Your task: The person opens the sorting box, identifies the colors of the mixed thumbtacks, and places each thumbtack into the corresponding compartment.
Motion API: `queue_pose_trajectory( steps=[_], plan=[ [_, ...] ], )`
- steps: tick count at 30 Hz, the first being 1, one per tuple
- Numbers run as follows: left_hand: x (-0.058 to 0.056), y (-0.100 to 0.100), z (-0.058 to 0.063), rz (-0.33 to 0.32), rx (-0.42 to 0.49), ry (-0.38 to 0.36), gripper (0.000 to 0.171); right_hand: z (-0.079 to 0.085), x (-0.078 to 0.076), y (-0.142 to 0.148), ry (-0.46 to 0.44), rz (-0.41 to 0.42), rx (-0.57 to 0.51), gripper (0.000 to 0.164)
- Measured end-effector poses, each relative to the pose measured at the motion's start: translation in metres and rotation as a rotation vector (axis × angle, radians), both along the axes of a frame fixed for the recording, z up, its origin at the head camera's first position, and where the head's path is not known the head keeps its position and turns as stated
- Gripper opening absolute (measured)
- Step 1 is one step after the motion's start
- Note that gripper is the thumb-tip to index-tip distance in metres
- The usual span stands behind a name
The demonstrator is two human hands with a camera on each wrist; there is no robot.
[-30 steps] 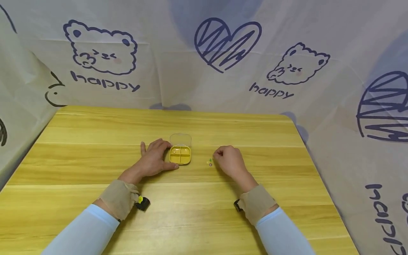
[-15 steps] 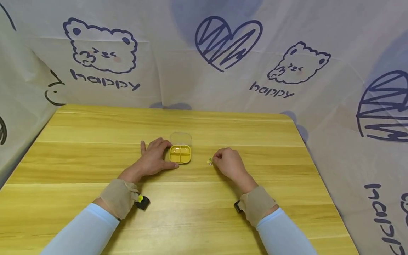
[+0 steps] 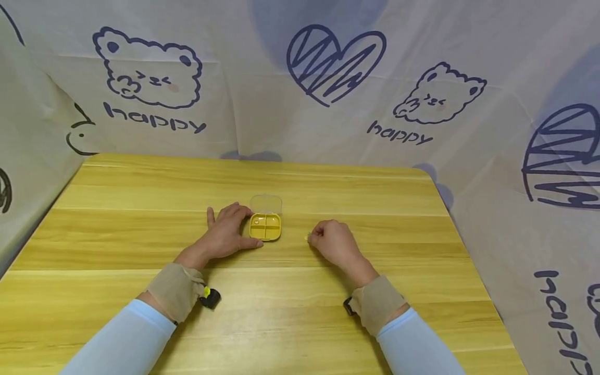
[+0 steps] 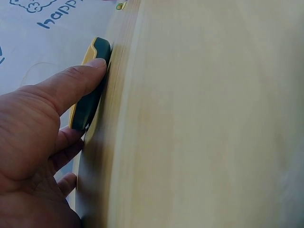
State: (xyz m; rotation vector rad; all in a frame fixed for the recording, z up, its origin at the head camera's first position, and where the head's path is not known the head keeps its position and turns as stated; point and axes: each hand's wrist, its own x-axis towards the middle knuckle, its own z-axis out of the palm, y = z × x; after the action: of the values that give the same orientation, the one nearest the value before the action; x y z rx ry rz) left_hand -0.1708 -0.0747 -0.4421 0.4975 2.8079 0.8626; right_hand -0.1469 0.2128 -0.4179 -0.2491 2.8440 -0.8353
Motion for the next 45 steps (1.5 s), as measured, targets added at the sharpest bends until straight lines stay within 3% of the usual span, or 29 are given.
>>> queue_pose_trajectory(
  steps=[16,32,39,43,45],
  plan=[
    [0.001,0.000,-0.001,-0.002,0.001,0.005,0.074,-0.003,0.000,-0.002,-0.008,0.020,0.055,0.012],
    [0.001,0.000,-0.002,-0.004,0.007,0.007,0.074,-0.005,-0.002,0.000,-0.010,-0.011,0.031,0.014],
    [0.000,0.000,-0.002,-0.001,0.009,-0.003,0.073,-0.001,-0.005,0.003,-0.034,-0.068,-0.110,0.017],
    [0.000,0.000,-0.001,-0.007,0.008,-0.010,0.074,0.001,-0.009,0.000,-0.075,-0.141,-0.317,0.022],
    [-0.001,0.000,-0.001,-0.010,0.003,-0.014,0.075,0.002,-0.012,-0.003,-0.124,-0.177,-0.486,0.026]
  ],
)
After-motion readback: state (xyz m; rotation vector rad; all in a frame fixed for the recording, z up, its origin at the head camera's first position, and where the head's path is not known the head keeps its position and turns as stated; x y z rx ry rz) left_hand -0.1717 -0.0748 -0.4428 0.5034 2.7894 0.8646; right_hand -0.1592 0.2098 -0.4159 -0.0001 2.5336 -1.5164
